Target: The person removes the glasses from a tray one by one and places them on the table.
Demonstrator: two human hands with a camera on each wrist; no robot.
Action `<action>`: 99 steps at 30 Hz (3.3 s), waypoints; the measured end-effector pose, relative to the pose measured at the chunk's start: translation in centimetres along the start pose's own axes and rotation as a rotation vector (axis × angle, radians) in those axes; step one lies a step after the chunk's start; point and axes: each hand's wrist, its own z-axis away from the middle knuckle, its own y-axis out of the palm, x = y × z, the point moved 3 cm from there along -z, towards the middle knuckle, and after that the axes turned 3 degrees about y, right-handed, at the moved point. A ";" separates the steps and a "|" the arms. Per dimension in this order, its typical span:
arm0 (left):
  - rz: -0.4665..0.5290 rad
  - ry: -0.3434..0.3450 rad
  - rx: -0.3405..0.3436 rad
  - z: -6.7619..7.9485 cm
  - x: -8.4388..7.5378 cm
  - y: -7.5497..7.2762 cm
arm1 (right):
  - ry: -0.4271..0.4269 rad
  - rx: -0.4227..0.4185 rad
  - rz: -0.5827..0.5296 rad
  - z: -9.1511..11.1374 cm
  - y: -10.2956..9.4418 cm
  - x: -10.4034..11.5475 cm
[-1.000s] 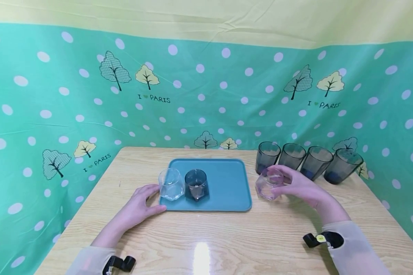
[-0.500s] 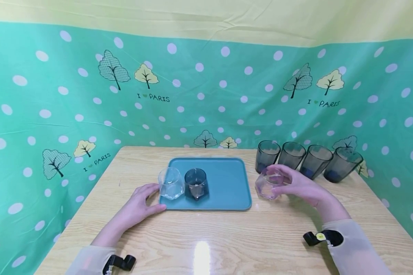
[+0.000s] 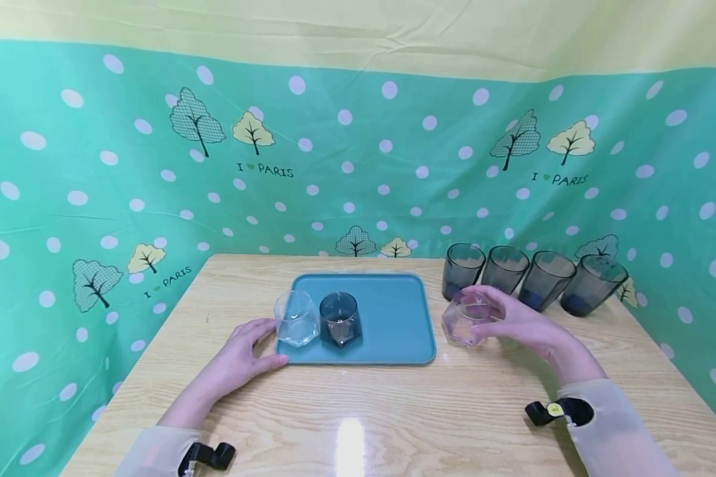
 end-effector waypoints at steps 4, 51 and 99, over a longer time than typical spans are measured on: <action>0.000 -0.001 -0.002 0.0 0.0 0.0 | 0.002 0.003 0.007 -0.1 0.0 0.0; 0.017 -0.005 -0.003 0.1 -0.1 -0.1 | -0.169 -0.128 0.062 1.1 1.6 8.2; 0.018 -0.003 -0.006 0.1 0.2 0.1 | -0.196 -0.013 -0.084 -9.6 15.9 11.9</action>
